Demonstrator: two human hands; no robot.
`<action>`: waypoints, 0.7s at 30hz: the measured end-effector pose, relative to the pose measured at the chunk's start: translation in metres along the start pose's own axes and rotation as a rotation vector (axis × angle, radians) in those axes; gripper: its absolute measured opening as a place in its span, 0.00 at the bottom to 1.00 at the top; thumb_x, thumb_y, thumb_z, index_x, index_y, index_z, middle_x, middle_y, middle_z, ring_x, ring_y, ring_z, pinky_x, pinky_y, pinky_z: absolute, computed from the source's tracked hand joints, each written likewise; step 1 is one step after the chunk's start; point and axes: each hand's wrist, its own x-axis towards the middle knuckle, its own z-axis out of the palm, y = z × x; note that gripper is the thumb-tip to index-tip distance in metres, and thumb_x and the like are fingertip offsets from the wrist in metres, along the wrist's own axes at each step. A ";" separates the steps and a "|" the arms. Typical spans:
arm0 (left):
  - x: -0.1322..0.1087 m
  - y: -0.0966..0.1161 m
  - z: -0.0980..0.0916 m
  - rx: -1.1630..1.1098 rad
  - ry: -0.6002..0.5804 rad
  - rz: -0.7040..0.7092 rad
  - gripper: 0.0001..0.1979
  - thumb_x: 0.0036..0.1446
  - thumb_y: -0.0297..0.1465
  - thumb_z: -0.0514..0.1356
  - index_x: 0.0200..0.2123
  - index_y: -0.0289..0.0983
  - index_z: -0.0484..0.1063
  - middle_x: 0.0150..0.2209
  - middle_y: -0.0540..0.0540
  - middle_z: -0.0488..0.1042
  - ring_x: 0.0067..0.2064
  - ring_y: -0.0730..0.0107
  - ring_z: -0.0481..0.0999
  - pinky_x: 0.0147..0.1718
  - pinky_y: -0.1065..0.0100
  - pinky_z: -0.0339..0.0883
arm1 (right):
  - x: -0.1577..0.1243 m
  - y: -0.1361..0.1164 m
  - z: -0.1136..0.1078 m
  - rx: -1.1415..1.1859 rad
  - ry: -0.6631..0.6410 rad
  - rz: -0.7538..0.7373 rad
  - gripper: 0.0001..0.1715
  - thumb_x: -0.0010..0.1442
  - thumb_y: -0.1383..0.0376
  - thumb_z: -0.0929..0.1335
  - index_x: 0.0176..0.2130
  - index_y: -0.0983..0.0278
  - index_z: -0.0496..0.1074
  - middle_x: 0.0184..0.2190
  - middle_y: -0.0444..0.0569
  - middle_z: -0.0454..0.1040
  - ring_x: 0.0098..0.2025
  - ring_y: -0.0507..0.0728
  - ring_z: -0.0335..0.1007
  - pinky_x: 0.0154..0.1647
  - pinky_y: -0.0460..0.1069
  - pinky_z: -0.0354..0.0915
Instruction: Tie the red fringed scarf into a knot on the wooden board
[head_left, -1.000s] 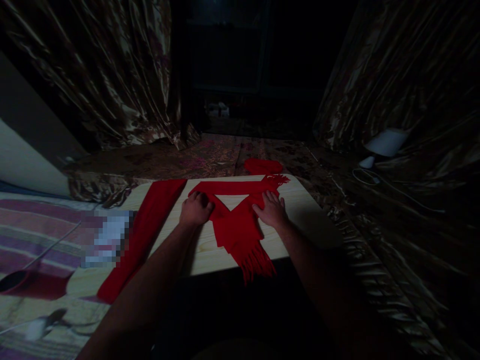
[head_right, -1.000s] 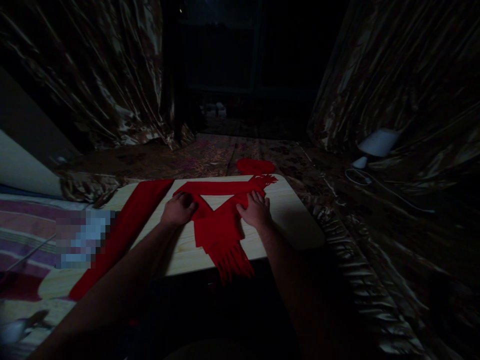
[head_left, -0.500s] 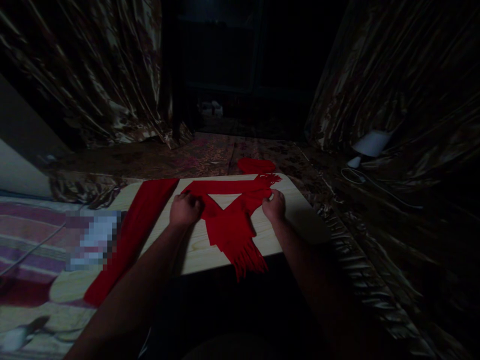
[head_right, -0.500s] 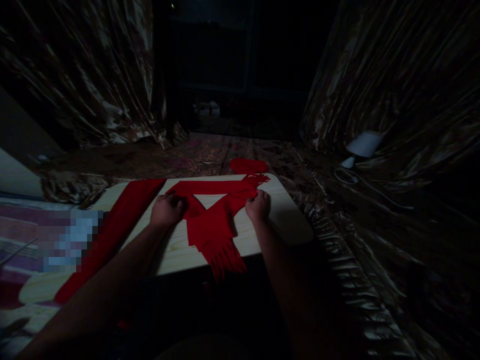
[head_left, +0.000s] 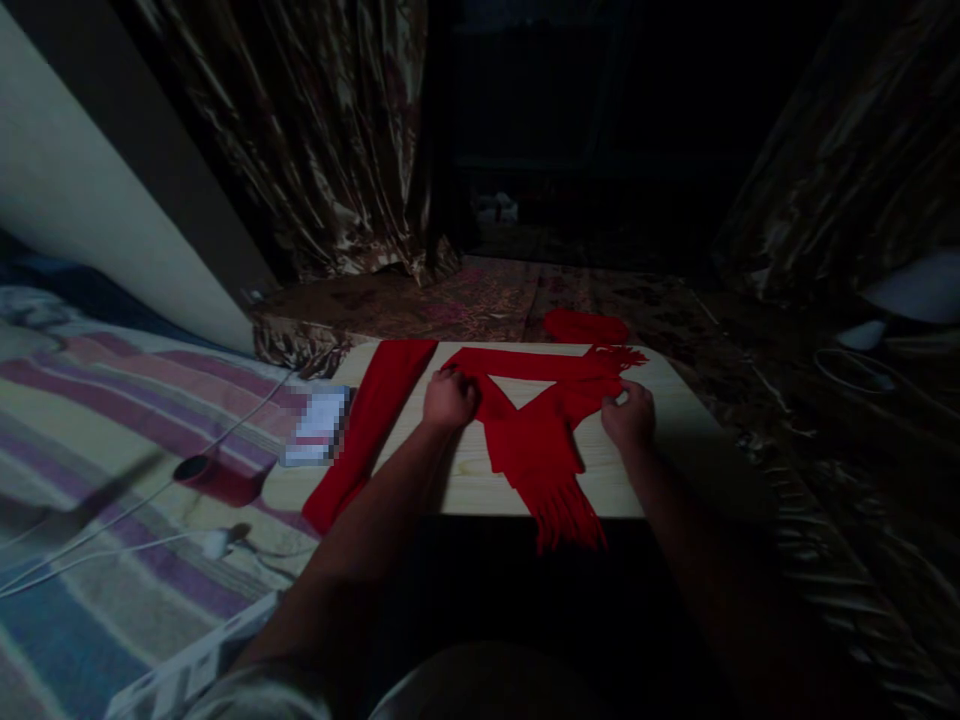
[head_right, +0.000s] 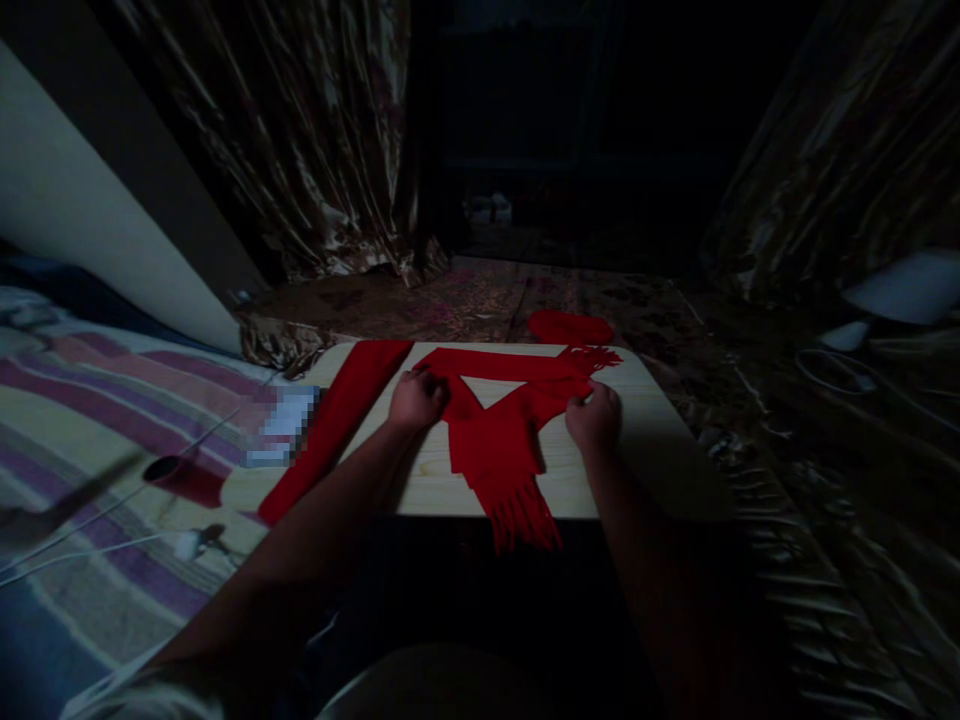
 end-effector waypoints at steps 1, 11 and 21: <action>0.000 0.000 0.000 -0.001 0.003 -0.003 0.14 0.61 0.35 0.54 0.38 0.35 0.77 0.41 0.35 0.77 0.47 0.52 0.73 0.48 0.57 0.66 | 0.001 0.001 0.001 0.004 -0.001 -0.003 0.27 0.53 0.64 0.65 0.52 0.70 0.72 0.50 0.63 0.72 0.52 0.66 0.66 0.57 0.58 0.61; 0.000 -0.001 0.001 -0.050 0.011 0.003 0.14 0.62 0.35 0.53 0.38 0.35 0.78 0.41 0.36 0.76 0.48 0.53 0.72 0.49 0.57 0.65 | 0.001 0.000 0.001 -0.031 -0.019 0.003 0.28 0.53 0.65 0.65 0.53 0.70 0.72 0.48 0.62 0.75 0.51 0.66 0.69 0.56 0.58 0.62; 0.000 0.000 0.001 -0.033 0.029 0.042 0.18 0.63 0.39 0.50 0.35 0.37 0.78 0.38 0.38 0.78 0.46 0.52 0.74 0.51 0.55 0.65 | 0.001 -0.005 -0.004 -0.077 -0.071 0.068 0.28 0.56 0.64 0.63 0.55 0.69 0.72 0.49 0.60 0.77 0.50 0.65 0.71 0.53 0.55 0.64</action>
